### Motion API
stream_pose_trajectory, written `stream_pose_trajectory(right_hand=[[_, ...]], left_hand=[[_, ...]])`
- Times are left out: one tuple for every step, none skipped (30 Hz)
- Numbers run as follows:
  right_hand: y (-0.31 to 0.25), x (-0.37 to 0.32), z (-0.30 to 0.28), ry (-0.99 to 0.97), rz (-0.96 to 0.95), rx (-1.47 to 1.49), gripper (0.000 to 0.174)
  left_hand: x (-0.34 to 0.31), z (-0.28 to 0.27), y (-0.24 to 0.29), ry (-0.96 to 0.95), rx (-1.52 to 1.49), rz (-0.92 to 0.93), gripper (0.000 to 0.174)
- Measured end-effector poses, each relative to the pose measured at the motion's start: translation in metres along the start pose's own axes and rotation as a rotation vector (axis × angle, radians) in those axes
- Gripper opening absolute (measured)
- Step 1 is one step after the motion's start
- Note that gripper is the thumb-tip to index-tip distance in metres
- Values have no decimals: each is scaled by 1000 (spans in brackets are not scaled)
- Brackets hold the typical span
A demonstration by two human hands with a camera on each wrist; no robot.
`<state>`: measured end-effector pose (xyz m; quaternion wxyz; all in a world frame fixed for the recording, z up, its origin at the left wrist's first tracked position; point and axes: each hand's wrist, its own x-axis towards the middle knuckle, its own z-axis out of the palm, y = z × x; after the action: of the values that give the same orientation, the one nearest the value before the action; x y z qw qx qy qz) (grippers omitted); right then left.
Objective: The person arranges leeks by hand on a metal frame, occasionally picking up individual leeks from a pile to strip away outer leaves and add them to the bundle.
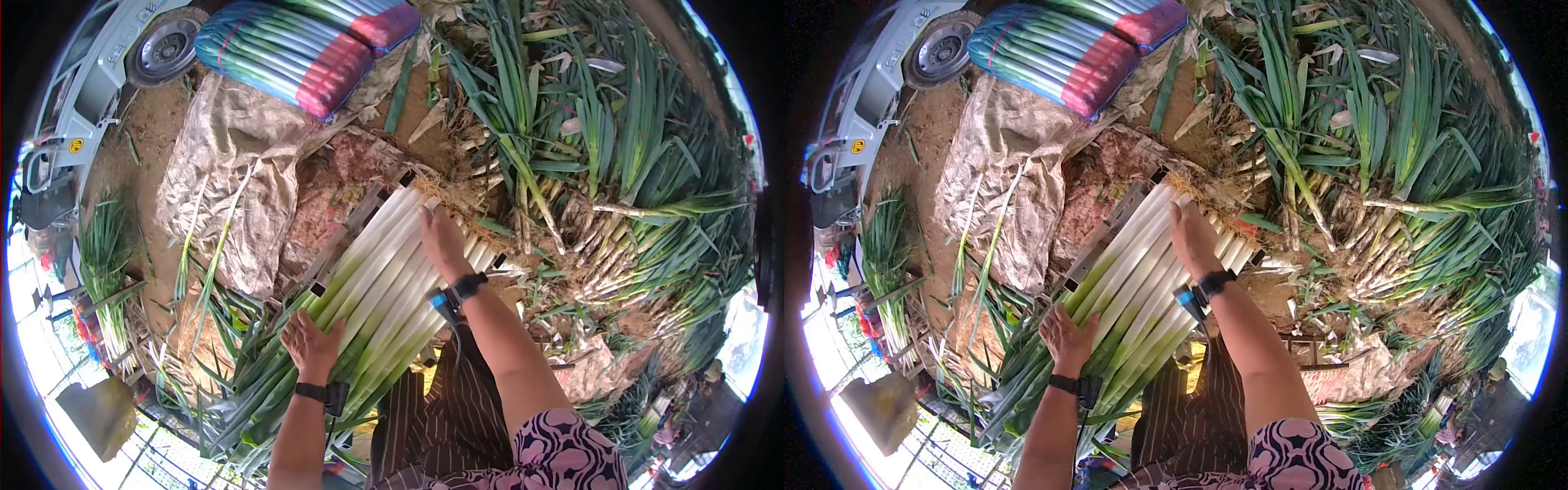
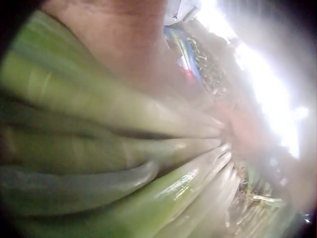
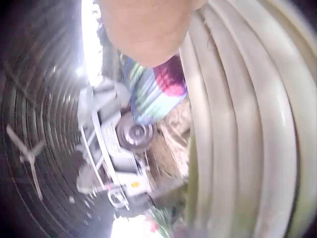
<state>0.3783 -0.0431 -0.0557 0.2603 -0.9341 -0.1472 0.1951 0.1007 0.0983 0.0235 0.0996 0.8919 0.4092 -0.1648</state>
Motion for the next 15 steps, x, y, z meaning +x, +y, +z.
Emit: stream_pose_trajectory(right_hand=[[-1,10,7,-6,8,-73,41],[-2,15,12,-13,18,-149,44],[-2,18,14,-56,75,-148,43],[-2,24,14,-94,127,-149,42],[-3,28,14,-133,181,-152,42],[-8,31,9,-195,172,-156,41],[-16,33,0,-250,170,-163,40],[-21,34,-8,-301,176,-173,39],[-14,36,-1,-293,136,-233,39],[-15,37,1,-250,158,-211,42],[-10,34,8,-163,118,-183,55],[-6,33,11,-141,129,-147,53],[-4,34,14,-116,135,-110,52],[1,35,17,-150,108,-57,49],[8,38,20,-181,80,-5,46]], left_hand=[[1,0,0,-15,3,-6,76],[0,0,0,-33,4,-12,75],[-1,-2,-1,-46,0,-6,77],[1,-4,0,-53,-9,-1,78],[3,-5,1,-64,-18,4,79],[3,-1,-2,-64,-2,-21,81],[4,7,-6,-64,10,-36,83],[4,14,-8,-69,20,-44,84],[4,14,-6,-92,27,-54,85],[7,13,-3,-105,32,-66,85],[8,9,-3,-119,43,-80,85],[8,6,-3,-155,43,-82,89],[8,9,-7,-150,55,-85,90],[6,15,-12,-147,67,-90,91],[8,17,-9,-141,78,-93,92]])
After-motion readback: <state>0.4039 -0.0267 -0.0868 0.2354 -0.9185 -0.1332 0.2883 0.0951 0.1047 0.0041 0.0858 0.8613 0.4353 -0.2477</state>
